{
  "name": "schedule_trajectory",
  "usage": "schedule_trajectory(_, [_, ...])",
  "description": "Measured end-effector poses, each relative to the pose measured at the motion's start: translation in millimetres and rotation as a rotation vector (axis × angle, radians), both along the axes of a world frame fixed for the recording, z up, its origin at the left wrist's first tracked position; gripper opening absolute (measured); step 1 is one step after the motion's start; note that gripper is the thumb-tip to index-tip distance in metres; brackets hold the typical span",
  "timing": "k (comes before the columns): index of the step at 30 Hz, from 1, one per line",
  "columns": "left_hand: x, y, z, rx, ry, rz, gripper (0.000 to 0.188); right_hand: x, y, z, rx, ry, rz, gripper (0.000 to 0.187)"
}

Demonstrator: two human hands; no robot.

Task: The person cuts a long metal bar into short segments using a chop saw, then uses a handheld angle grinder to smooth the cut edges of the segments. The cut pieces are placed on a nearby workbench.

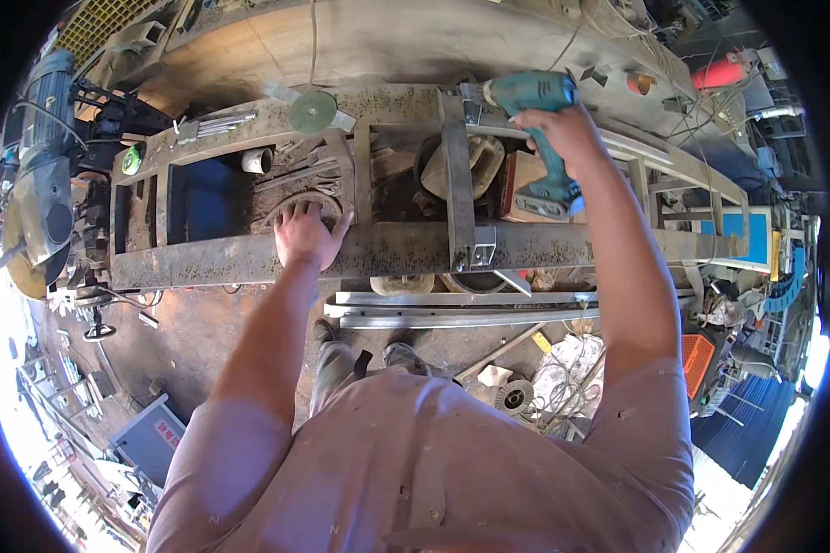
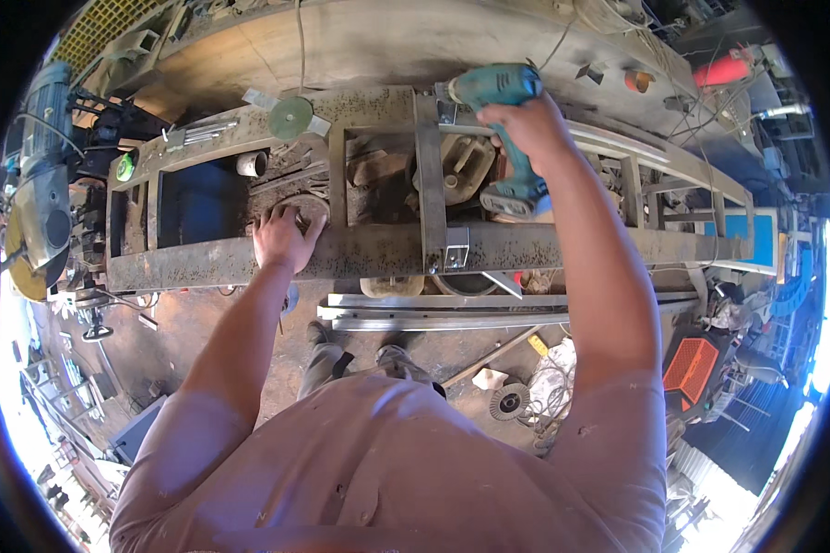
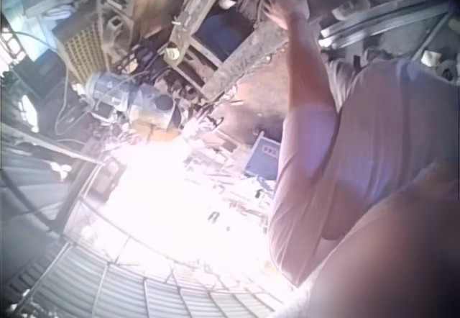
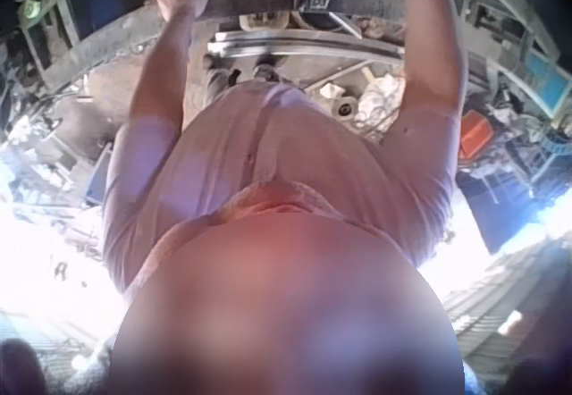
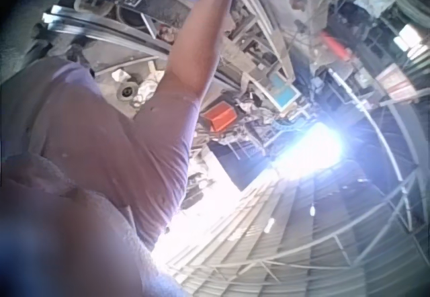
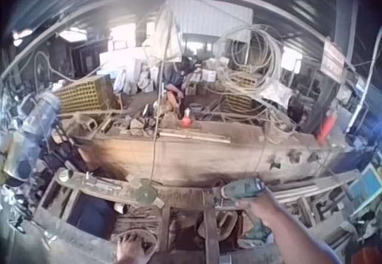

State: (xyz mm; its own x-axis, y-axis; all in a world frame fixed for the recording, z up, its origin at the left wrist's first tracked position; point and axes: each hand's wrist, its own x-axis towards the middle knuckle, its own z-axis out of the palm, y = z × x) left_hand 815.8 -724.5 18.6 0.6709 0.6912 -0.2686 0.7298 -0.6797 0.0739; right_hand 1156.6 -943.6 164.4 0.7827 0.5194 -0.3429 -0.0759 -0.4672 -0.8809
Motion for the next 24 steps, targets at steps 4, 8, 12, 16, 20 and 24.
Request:
schedule_trajectory(4, [0,0,4,0.018,-0.012,-0.012,0.074,38,58,-8,-0.085,-0.010,0.105,0.014])
schedule_trajectory(8, [1,0,6,-0.005,-0.020,-0.012,0.072,56,86,-15,-0.235,-0.020,0.145,0.012])
schedule_trajectory(12, [0,2,4,-0.029,-0.015,-0.018,0.073,64,93,-20,-0.293,-0.015,0.196,0.014])
schedule_trajectory(16, [1,2,-1,-0.022,0.029,0.006,0.076,66,92,-22,-0.283,-0.005,0.192,0.015])
schedule_trajectory(20, [1,4,-2,-0.052,0.037,-0.001,0.078,62,95,-21,-0.300,-0.051,0.193,0.015])
schedule_trajectory(24, [1,2,-1,-0.012,0.037,-0.005,0.077,58,104,-17,-0.366,-0.150,0.247,0.016])
